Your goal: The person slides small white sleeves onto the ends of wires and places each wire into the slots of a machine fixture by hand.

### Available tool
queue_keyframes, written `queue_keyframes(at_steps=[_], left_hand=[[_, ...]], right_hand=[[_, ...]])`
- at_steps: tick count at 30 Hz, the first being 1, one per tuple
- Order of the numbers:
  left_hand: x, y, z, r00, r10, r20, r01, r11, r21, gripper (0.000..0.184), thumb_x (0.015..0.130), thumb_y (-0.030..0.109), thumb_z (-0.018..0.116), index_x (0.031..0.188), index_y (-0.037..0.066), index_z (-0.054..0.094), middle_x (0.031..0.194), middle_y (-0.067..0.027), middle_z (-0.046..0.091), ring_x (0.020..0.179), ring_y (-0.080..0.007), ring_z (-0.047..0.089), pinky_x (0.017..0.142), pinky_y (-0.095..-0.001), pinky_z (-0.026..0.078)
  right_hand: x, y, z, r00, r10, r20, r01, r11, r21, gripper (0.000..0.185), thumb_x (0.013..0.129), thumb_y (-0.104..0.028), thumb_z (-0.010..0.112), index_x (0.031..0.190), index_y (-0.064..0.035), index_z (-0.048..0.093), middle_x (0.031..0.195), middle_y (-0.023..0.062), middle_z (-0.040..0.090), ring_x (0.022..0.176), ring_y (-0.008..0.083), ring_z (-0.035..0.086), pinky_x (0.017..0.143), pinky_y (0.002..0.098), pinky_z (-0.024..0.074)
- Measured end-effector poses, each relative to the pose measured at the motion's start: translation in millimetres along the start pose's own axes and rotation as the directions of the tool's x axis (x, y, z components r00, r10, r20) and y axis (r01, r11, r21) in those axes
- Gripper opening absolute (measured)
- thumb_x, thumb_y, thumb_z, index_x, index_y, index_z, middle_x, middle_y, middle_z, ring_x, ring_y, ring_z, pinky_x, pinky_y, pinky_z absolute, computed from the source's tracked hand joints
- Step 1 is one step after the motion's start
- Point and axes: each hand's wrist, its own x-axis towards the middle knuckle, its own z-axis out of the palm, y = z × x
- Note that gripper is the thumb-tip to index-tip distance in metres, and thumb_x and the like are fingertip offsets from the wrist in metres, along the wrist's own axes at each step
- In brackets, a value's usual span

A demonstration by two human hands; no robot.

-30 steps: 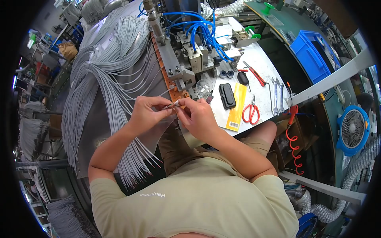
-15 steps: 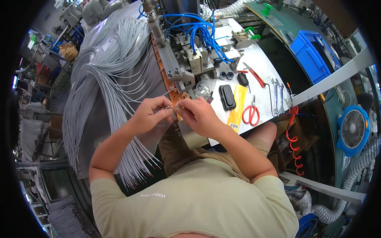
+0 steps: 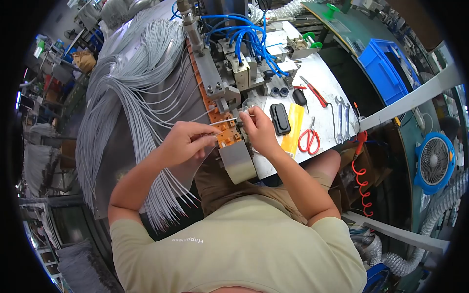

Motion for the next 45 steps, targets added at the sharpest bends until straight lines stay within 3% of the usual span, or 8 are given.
queue_keyframes(at_steps=[2,5,9,11,14,18,25,45], left_hand=[[3.6,-9.5,4.5,0.998,0.056,0.004,-0.056,0.997,0.056,0.024,0.086,0.003,0.068,0.11,0.002,0.07,0.088,-0.0085,0.071,0.077,-0.0153,0.068,0.06,-0.0261,0.054],[7.2,-13.8,6.5,0.96,0.268,-0.085,-0.241,0.941,0.238,0.022,0.085,0.004,0.069,0.107,0.003,0.071,0.097,-0.0094,0.071,0.082,-0.0217,0.07,0.064,-0.0288,0.055],[7.4,-21.7,9.9,0.93,0.359,-0.08,-0.292,0.852,0.435,0.021,0.084,0.005,0.069,0.104,0.005,0.071,0.103,-0.01,0.071,0.086,-0.0257,0.07,0.07,-0.0324,0.056],[7.7,-21.5,11.0,0.925,0.371,-0.088,-0.295,0.842,0.452,0.019,0.083,0.007,0.069,0.103,0.006,0.071,0.102,-0.0085,0.071,0.084,-0.0264,0.07,0.07,-0.0336,0.056],[6.6,-20.1,13.8,0.914,0.393,-0.098,-0.301,0.822,0.484,0.017,0.082,0.012,0.069,0.099,0.007,0.071,0.099,-0.0056,0.071,0.081,-0.0278,0.068,0.069,-0.0359,0.056],[3.9,-16.0,11.4,0.917,0.39,-0.083,-0.3,0.812,0.5,0.02,0.08,0.008,0.071,0.099,0.008,0.072,0.1,-0.0079,0.071,0.087,-0.0266,0.069,0.074,-0.0348,0.056],[8.2,-27.8,6.3,0.926,0.371,-0.074,-0.204,0.655,0.727,0.015,0.074,0.009,0.071,0.09,0.009,0.071,0.082,-0.0035,0.068,0.073,-0.0232,0.065,0.061,-0.036,0.052],[8.4,-25.1,9.5,0.895,0.437,-0.095,-0.221,0.617,0.755,0.011,0.075,0.009,0.07,0.086,0.01,0.07,0.075,-0.0018,0.064,0.069,-0.0212,0.062,0.059,-0.0352,0.051]], right_hand=[[-2.3,2.1,3.6,0.999,-0.02,0.031,0.016,0.991,0.131,0.018,0.098,-0.018,0.062,0.089,-0.0047,0.055,0.07,-0.0049,0.051,0.061,0.0022,0.043,0.052,0.0232,0.0335],[-1.9,-6.6,4.2,0.998,0.022,0.066,-0.031,0.99,0.136,0.017,0.098,-0.017,0.062,0.09,-0.0042,0.055,0.069,-0.0053,0.051,0.06,0.0021,0.042,0.053,0.022,0.0336],[-0.6,-10.4,5.6,0.996,0.049,0.079,-0.058,0.993,0.107,0.017,0.097,-0.016,0.063,0.089,-0.0036,0.056,0.068,-0.0059,0.05,0.059,0.0018,0.04,0.053,0.0209,0.0325],[1.1,-14.8,5.1,0.996,0.054,0.075,-0.06,0.994,0.091,0.017,0.097,-0.016,0.063,0.089,-0.0034,0.057,0.067,-0.0061,0.05,0.058,0.0017,0.04,0.052,0.0207,0.032],[7.8,-23.2,2.0,0.959,0.273,0.076,-0.282,0.939,0.197,0.017,0.096,-0.017,0.065,0.088,-0.0033,0.059,0.066,-0.0059,0.051,0.057,0.0019,0.04,0.051,0.0214,0.0314],[1.7,-23.8,5.4,0.995,0.104,0.002,-0.104,0.994,0.026,0.018,0.094,-0.018,0.067,0.087,-0.0034,0.06,0.067,-0.005,0.054,0.057,0.0023,0.042,0.051,0.0218,0.032],[1.7,-21.8,7.2,0.993,0.122,0.008,-0.122,0.992,0.036,0.019,0.094,-0.019,0.068,0.086,-0.0032,0.06,0.066,-0.0046,0.055,0.058,0.0021,0.044,0.051,0.0217,0.0329],[-3.0,-30.4,6.8,0.998,0.051,-0.026,-0.052,0.998,-0.039,0.02,0.094,-0.018,0.067,0.085,-0.002,0.06,0.064,-0.0045,0.056,0.058,0.0018,0.045,0.051,0.0219,0.0327]])
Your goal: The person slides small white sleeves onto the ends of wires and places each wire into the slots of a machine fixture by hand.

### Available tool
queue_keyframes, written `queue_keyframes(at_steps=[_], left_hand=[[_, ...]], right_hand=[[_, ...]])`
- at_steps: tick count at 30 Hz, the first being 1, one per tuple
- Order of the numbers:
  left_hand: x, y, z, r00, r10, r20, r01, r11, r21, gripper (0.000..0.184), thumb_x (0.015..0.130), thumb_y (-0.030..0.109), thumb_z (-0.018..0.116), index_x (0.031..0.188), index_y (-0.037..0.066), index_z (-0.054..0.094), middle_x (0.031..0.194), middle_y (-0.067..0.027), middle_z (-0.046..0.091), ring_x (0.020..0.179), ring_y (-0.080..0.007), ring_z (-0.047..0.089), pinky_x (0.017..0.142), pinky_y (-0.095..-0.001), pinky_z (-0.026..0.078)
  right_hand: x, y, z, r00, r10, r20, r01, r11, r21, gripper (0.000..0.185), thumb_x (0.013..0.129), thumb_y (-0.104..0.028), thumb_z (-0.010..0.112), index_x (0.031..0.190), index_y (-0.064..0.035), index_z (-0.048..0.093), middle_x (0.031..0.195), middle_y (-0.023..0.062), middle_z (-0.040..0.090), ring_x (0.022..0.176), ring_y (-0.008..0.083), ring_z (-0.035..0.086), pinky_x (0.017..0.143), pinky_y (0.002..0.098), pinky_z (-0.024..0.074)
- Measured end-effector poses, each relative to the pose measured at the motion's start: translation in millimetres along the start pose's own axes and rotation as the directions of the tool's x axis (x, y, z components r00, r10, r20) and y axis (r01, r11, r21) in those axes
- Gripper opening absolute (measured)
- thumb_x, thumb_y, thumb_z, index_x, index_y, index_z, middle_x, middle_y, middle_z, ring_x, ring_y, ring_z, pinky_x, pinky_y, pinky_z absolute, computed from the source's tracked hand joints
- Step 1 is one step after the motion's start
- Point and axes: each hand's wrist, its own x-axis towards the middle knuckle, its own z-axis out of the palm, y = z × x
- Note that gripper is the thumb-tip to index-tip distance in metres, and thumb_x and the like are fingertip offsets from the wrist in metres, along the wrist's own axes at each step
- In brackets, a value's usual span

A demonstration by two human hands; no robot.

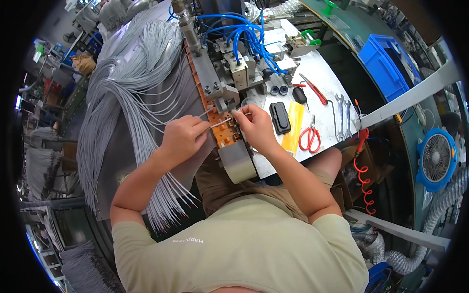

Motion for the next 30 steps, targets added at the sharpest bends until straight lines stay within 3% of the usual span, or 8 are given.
queue_keyframes(at_steps=[6,13,18,21,30], left_hand=[[1.3,-1.1,0.5,1.0,0.019,-0.015,-0.019,1.0,0.012,0.011,0.075,0.009,0.07,0.086,0.009,0.07,0.076,-0.0019,0.064,0.07,-0.0207,0.062,0.058,-0.0351,0.05],[0.2,-0.5,0.3,1.0,0.019,0.016,-0.019,1.0,0.024,0.011,0.075,0.008,0.07,0.086,0.009,0.07,0.076,-0.0018,0.064,0.069,-0.0206,0.062,0.058,-0.0349,0.05],[-0.3,-0.8,1.7,1.0,0.023,0.017,-0.024,0.999,0.03,0.011,0.075,0.009,0.07,0.086,0.009,0.069,0.076,-0.002,0.064,0.069,-0.0208,0.062,0.058,-0.0347,0.05],[0.4,-1.1,1.5,0.999,0.031,0.009,-0.031,0.999,0.027,0.011,0.074,0.009,0.07,0.086,0.009,0.069,0.077,-0.0022,0.064,0.069,-0.0209,0.061,0.059,-0.0345,0.05],[1.3,2.7,-4.1,0.998,0.047,-0.049,-0.049,0.998,-0.042,0.014,0.077,0.008,0.07,0.09,0.008,0.07,0.08,-0.0036,0.065,0.067,-0.0217,0.06,0.059,-0.0335,0.05]], right_hand=[[4.0,9.5,-1.0,0.999,-0.04,-0.008,0.04,0.999,-0.013,0.019,0.093,-0.018,0.067,0.085,-0.0019,0.06,0.064,-0.0049,0.056,0.058,0.002,0.045,0.051,0.0221,0.033],[-0.4,13.3,-0.5,0.999,0.008,0.032,-0.01,0.997,0.074,0.019,0.094,-0.017,0.067,0.085,-0.0022,0.06,0.064,-0.0047,0.056,0.058,0.0014,0.045,0.051,0.0214,0.033],[6.8,14.6,-0.5,0.997,0.072,0.029,-0.073,0.997,0.025,0.017,0.095,-0.018,0.065,0.087,-0.0033,0.06,0.064,-0.0053,0.053,0.056,0.0019,0.042,0.051,0.0213,0.032],[7.7,11.1,0.7,0.971,0.227,0.078,-0.237,0.954,0.183,0.016,0.096,-0.019,0.064,0.09,-0.0047,0.058,0.063,-0.0065,0.048,0.054,0.0027,0.04,0.049,0.022,0.0307],[-3.5,7.7,-2.0,0.974,0.221,0.043,-0.224,0.935,0.276,0.016,0.098,-0.019,0.061,0.091,-0.0068,0.055,0.063,-0.0069,0.046,0.051,0.0022,0.037,0.045,0.0232,0.0269]])
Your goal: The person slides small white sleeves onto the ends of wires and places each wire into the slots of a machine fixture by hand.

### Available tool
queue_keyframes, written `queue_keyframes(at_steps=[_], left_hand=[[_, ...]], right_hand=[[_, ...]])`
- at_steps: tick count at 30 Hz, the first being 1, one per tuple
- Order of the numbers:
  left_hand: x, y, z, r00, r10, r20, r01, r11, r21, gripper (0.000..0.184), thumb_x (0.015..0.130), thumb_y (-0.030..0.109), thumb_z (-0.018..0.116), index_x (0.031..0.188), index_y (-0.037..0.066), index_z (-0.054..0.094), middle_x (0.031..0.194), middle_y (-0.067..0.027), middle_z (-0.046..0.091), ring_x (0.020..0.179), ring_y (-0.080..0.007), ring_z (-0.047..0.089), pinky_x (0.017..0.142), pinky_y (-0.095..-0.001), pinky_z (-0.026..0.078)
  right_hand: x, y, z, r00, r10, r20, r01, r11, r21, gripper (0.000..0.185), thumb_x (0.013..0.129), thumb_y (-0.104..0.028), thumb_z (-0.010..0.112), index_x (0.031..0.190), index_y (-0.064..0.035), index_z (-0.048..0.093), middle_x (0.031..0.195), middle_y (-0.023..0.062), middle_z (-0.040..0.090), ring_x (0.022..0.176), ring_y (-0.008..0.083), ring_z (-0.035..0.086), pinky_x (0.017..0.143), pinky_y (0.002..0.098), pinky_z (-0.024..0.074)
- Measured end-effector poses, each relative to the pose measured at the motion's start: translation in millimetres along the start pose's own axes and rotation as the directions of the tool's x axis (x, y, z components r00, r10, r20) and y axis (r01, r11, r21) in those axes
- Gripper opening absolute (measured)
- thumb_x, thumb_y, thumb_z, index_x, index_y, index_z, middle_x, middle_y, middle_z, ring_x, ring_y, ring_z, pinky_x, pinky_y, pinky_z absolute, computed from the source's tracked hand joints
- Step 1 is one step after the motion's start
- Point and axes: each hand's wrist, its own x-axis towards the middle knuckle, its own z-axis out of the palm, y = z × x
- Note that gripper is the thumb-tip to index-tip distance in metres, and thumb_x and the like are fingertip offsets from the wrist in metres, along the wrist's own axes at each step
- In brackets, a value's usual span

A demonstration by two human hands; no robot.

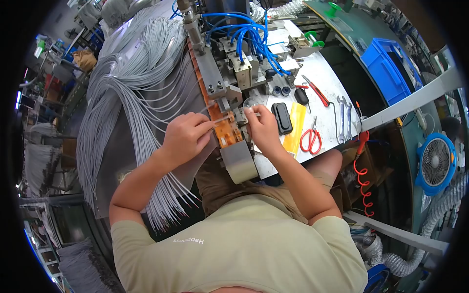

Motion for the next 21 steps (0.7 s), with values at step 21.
queue_keyframes(at_steps=[21], left_hand=[[0.6,8.4,-4.4,0.948,-0.25,0.196,0.318,0.729,-0.606,0.015,0.093,0.006,0.063,0.105,-0.002,0.066,0.082,-0.0079,0.069,0.069,-0.0133,0.067,0.063,-0.0259,0.051]], right_hand=[[-44.8,-8.8,24.6,0.73,-0.631,0.263,0.642,0.501,-0.581,0.01,0.092,-0.006,0.067,0.1,-0.0017,0.064,0.061,0.0048,0.063,0.05,0.0131,0.055,0.056,0.0289,0.0407]])
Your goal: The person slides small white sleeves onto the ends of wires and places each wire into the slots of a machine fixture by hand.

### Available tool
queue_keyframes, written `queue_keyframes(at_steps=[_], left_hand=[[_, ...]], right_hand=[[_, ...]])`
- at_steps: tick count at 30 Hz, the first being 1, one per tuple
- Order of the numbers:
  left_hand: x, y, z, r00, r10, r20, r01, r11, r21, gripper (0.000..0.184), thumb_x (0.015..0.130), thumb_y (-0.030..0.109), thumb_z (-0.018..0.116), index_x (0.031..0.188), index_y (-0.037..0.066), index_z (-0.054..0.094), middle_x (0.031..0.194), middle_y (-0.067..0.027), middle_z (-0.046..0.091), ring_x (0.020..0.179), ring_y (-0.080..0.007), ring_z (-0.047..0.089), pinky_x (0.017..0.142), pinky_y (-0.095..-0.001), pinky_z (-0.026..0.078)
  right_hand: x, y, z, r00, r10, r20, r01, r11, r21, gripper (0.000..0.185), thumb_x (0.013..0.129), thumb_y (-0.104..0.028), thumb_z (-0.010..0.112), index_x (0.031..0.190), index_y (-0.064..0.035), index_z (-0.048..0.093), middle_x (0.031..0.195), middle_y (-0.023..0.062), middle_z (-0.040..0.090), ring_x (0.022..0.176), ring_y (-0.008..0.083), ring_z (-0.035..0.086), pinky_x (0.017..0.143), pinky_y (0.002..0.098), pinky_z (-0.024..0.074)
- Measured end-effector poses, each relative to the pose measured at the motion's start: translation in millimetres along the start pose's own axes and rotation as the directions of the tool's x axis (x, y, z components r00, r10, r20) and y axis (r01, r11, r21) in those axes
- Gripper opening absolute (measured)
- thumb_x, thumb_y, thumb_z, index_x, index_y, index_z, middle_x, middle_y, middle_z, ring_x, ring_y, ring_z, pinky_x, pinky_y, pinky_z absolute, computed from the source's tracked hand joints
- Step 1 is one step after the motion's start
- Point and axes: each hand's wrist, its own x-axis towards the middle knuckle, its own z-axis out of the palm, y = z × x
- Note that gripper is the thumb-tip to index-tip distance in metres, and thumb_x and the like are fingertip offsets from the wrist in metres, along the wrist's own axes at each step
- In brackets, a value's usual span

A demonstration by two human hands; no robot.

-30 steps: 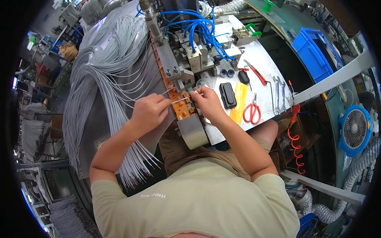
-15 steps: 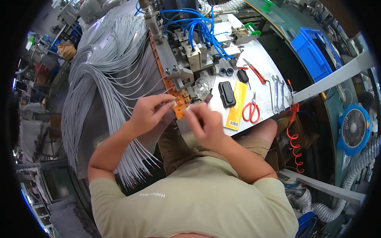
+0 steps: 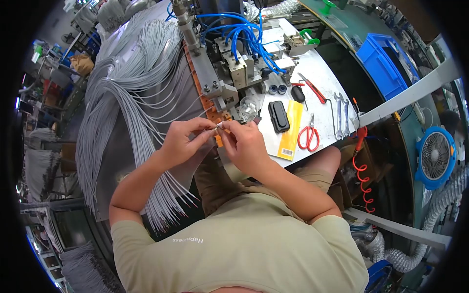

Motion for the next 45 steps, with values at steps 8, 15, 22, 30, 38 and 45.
queue_keyframes(at_steps=[8,15,22,30,38,45], left_hand=[[-1.5,1.3,-3.5,0.993,-0.101,0.057,0.106,0.99,-0.096,0.014,0.096,0.004,0.06,0.107,-0.004,0.062,0.086,-0.0072,0.071,0.069,-0.0101,0.067,0.063,-0.0238,0.052],[0.0,-1.5,0.7,0.998,-0.051,0.035,0.053,0.997,-0.055,0.013,0.095,0.004,0.06,0.107,-0.003,0.062,0.081,-0.0064,0.068,0.065,-0.0084,0.061,0.061,-0.0235,0.049],[1.5,3.6,0.1,0.999,-0.051,0.008,0.051,0.999,-0.002,0.014,0.091,0.012,0.065,0.102,0.004,0.065,0.079,-0.0123,0.067,0.066,-0.0256,0.064,0.061,-0.0327,0.05],[1.0,-1.6,1.2,1.0,-0.015,0.003,0.015,1.0,-0.02,0.015,0.09,0.014,0.066,0.101,0.004,0.065,0.079,-0.0127,0.068,0.065,-0.0267,0.065,0.062,-0.0334,0.051],[0.7,1.5,-6.5,0.94,-0.245,0.24,0.328,0.844,-0.424,0.015,0.093,0.011,0.062,0.104,0.0,0.062,0.077,-0.0076,0.07,0.067,-0.013,0.067,0.064,-0.0278,0.052],[-0.1,0.5,-2.0,0.948,-0.209,0.242,0.297,0.854,-0.427,0.016,0.094,0.008,0.061,0.107,-0.001,0.063,0.078,-0.0076,0.069,0.071,-0.0082,0.065,0.067,-0.0254,0.052]], right_hand=[[2.1,-1.6,5.7,0.995,0.097,-0.018,-0.094,0.986,0.139,0.009,0.089,-0.009,0.069,0.097,-0.0065,0.066,0.057,0.0008,0.061,0.05,0.0174,0.053,0.065,0.0322,0.0367],[5.0,-2.4,1.3,0.996,0.086,0.013,-0.087,0.989,0.122,0.009,0.093,-0.008,0.066,0.099,-0.0025,0.065,0.06,0.0024,0.063,0.049,0.0111,0.056,0.057,0.0264,0.0385],[7.6,-4.5,-3.4,0.947,0.279,0.16,-0.311,0.919,0.243,0.012,0.096,-0.01,0.064,0.1,0.001,0.063,0.064,0.0024,0.063,0.051,0.0066,0.055,0.049,0.0228,0.0396],[14.4,-6.4,-8.4,0.89,0.355,0.286,-0.44,0.831,0.34,0.013,0.097,-0.011,0.063,0.101,0.0015,0.06,0.066,-0.0003,0.06,0.054,0.0045,0.053,0.048,0.0214,0.039],[13.5,11.6,-9.4,0.976,0.039,0.214,-0.105,0.946,0.307,0.01,0.096,-0.01,0.063,0.098,-0.0003,0.059,0.068,0.0029,0.062,0.058,0.0094,0.055,0.053,0.0259,0.0422],[16.6,12.4,-8.2,0.962,-0.27,0.041,0.272,0.957,-0.104,0.011,0.093,-0.011,0.064,0.094,-0.0019,0.058,0.071,0.008,0.062,0.061,0.0192,0.056,0.058,0.0303,0.0417]])
